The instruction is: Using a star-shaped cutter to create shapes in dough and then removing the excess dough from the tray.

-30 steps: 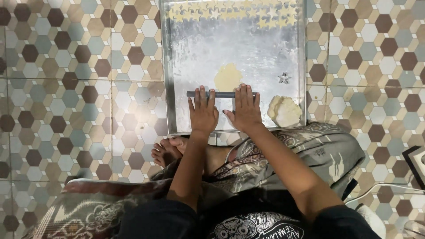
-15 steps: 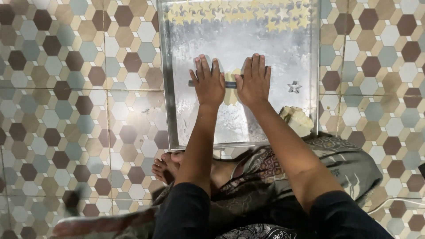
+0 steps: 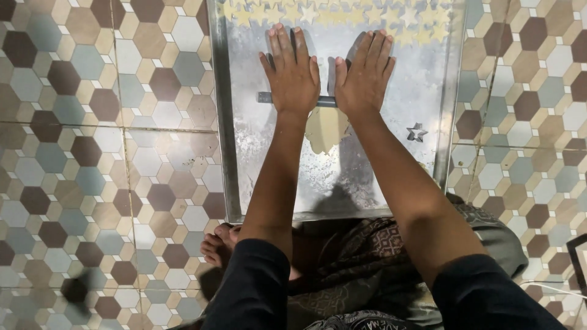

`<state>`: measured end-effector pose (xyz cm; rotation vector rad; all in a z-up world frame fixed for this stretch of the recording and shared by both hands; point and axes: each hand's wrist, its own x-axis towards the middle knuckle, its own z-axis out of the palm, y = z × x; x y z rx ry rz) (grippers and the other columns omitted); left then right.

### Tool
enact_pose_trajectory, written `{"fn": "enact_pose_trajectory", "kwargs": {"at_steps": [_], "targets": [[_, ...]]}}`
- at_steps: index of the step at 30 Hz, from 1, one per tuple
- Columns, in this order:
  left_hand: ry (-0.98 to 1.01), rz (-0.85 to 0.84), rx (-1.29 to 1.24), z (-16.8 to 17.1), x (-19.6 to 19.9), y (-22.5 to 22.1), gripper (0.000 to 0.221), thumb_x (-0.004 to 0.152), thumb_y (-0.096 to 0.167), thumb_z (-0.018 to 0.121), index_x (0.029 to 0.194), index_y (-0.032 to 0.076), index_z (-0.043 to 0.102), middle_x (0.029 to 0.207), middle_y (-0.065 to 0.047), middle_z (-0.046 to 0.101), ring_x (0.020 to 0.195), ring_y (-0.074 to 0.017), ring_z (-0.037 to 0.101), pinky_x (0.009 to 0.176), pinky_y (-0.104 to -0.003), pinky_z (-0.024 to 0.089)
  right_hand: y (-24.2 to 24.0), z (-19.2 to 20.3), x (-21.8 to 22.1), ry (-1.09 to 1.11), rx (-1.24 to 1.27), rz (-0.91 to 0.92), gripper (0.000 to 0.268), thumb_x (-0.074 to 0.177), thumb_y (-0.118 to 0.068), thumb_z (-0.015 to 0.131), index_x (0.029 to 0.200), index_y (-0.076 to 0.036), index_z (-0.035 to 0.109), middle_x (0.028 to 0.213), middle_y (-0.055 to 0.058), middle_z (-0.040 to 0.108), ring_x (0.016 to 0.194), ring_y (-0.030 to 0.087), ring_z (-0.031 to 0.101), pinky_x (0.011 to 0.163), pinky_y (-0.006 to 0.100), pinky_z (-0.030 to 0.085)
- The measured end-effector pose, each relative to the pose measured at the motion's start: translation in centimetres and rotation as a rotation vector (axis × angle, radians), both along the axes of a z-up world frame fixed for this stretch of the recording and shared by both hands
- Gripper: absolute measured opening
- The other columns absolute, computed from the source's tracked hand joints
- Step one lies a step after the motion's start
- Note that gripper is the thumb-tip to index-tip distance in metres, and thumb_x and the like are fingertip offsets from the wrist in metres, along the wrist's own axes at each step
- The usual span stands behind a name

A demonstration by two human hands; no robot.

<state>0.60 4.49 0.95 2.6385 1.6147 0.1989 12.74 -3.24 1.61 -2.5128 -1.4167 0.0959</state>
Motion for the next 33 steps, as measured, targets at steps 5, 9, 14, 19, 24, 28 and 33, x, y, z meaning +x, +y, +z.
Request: {"fn": "enact_pose_trajectory", "kwargs": {"at_steps": [5, 9, 14, 19, 24, 28, 33], "targets": [[-0.13, -0.038, 0.068, -0.6, -2.6, -3.8, 0.062, 0.104, 0.036, 0.051, 0.157, 0.007, 0.04, 0.166, -0.025, 0.019, 0.157, -0.0392, 0.014, 0.123, -0.063, 0.027, -3.5, 0.6, -2.4, -0.022, 0.027, 0.046, 0.074, 0.112, -0.046, 0.037, 0.159, 0.011, 0.023, 0.165, 0.032, 0.018, 0.154, 0.046, 0.014, 0.122, 0.062, 0.018], [-0.133, -0.103, 0.184, -2.5, -5.4, -7.3, 0.056, 0.106, 0.036, 0.046, 0.153, 0.007, 0.046, 0.164, -0.024, 0.032, 0.156, -0.0382, 0.025, 0.121, -0.06, 0.031, -7.6, 1.7, -5.1, 0.046, -0.124, 0.074, 0.073, 0.112, -0.05, 0.026, 0.162, 0.003, 0.023, 0.169, 0.027, 0.017, 0.158, 0.04, 0.01, 0.124, 0.059, 0.013], [-0.075, -0.131, 0.057, -1.3, -9.1, -12.3, 0.057, 0.111, 0.042, 0.038, 0.159, 0.012, 0.037, 0.167, -0.022, 0.026, 0.157, -0.0392, 0.022, 0.124, -0.059, 0.026, -12.9, 1.6, -7.6, 0.043, -0.09, 0.162, 0.077, 0.11, -0.053, 0.026, 0.161, 0.005, 0.02, 0.167, 0.029, 0.018, 0.157, 0.043, 0.011, 0.123, 0.059, 0.011], [-0.016, -0.198, -0.009, -0.2, -13.0, -16.7, 0.061, 0.11, 0.041, 0.04, 0.164, 0.019, 0.026, 0.17, -0.018, 0.019, 0.158, -0.0367, 0.018, 0.126, -0.06, 0.024, -17.2, 3.3, -9.8, 0.095, -0.359, 0.229, 0.085, 0.107, -0.062, 0.021, 0.164, 0.0, 0.009, 0.17, 0.025, 0.007, 0.159, 0.039, -0.001, 0.125, 0.059, 0.0], [0.064, -0.257, 0.002, 0.4, -15.8, -19.9, 0.07, 0.102, 0.036, 0.047, 0.165, 0.016, 0.024, 0.168, -0.021, 0.023, 0.156, -0.0377, 0.023, 0.121, -0.069, 0.021, -20.3, 3.8, -11.4, 0.148, -0.473, 0.286, 0.084, 0.107, -0.06, 0.018, 0.164, 0.001, 0.006, 0.172, 0.024, -0.003, 0.159, 0.04, -0.007, 0.124, 0.063, -0.001], [-0.027, -0.292, 0.12, 1.1, -16.4, -19.5, 0.065, 0.104, 0.045, 0.048, 0.159, 0.013, 0.035, 0.158, -0.023, 0.041, 0.148, -0.0395, 0.04, 0.118, -0.072, 0.019, -21.8, 4.8, -11.5, 0.221, -0.367, 0.302, 0.074, 0.11, -0.049, 0.023, 0.164, 0.0, 0.011, 0.172, 0.023, 0.002, 0.159, 0.038, -0.006, 0.124, 0.062, -0.008], [-0.111, -0.085, 0.081, 0.9, -14.3, -15.5, 0.042, 0.098, 0.05, 0.062, 0.127, 0.019, 0.067, 0.114, -0.002, 0.069, 0.111, -0.0234, 0.069, 0.106, -0.052, 0.045, -22.5, 3.3, -11.1, 0.085, -0.086, 0.274, 0.06, 0.098, -0.025, 0.063, 0.15, 0.001, 0.045, 0.151, 0.024, 0.048, 0.149, 0.039, 0.035, 0.122, 0.066, 0.008]]}}
